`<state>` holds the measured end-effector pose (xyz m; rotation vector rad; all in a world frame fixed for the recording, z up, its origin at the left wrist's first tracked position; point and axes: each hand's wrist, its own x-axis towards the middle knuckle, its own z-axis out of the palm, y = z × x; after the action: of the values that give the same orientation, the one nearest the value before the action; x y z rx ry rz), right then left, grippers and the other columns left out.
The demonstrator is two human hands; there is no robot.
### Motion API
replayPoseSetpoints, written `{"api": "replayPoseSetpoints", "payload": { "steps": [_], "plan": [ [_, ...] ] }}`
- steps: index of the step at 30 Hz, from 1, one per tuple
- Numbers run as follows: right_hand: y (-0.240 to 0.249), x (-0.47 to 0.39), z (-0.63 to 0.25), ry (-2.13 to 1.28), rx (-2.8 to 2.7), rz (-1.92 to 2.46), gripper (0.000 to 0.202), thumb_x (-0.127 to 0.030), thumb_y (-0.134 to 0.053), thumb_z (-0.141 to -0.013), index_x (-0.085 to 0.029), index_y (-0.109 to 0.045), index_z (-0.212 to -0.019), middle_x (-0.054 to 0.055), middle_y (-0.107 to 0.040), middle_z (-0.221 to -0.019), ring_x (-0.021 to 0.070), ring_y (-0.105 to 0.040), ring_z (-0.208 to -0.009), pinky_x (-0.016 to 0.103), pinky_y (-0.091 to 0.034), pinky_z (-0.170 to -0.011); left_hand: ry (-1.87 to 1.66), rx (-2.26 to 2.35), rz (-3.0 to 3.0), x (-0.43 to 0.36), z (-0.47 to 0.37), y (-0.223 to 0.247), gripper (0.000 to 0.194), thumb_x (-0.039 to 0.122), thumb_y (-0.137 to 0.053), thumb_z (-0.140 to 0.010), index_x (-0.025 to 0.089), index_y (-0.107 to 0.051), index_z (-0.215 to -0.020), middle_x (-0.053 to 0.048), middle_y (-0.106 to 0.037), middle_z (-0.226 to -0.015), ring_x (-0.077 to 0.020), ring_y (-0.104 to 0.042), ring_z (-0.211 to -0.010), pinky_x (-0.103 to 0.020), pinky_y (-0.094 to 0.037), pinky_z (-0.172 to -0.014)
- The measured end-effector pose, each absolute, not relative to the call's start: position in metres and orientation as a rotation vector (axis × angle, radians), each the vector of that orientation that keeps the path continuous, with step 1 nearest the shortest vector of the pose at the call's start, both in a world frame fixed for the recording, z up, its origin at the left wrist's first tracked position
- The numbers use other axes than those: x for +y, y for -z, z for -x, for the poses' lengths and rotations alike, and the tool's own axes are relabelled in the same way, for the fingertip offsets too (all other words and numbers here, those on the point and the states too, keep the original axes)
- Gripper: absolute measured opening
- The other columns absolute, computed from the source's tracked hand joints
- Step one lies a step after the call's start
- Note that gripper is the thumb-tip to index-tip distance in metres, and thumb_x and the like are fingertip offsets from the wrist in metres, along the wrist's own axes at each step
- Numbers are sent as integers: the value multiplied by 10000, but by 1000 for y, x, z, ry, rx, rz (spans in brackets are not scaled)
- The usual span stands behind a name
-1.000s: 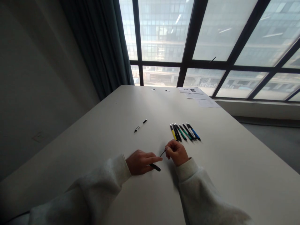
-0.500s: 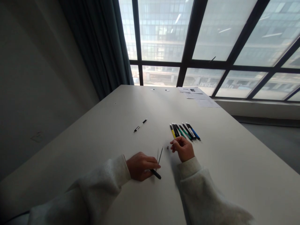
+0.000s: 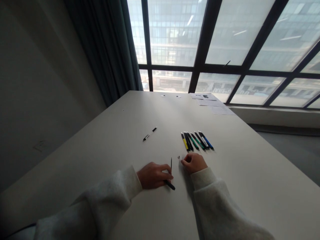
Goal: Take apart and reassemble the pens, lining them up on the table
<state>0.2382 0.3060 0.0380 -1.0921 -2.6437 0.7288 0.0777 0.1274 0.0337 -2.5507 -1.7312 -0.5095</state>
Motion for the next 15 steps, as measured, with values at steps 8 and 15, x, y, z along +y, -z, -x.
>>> {"api": "replayPoseSetpoints", "payload": {
  "steps": [8,15],
  "plan": [
    [-43,290,-233,-493,-2848,1083,235,-368,-617,-733,-182,-696,-613,60,-707,-662,186,-599,-630,288,-367,-593,498,-1766,2473,132,-85,-34,213,359,-552,-893,278,-669,-1051,17,-671,-1067,-109,-651,-741,-219,-420,-559],
    [-41,290,-232,-478,-2869,1096,246,-389,-614,-748,-187,-694,-632,61,-705,-672,186,-591,-627,286,-356,-588,567,-1789,2447,129,-78,-32,329,488,-527,-902,245,-634,-1096,-24,-664,-1049,-122,-655,-779,-213,-427,-581]
  ]
}}
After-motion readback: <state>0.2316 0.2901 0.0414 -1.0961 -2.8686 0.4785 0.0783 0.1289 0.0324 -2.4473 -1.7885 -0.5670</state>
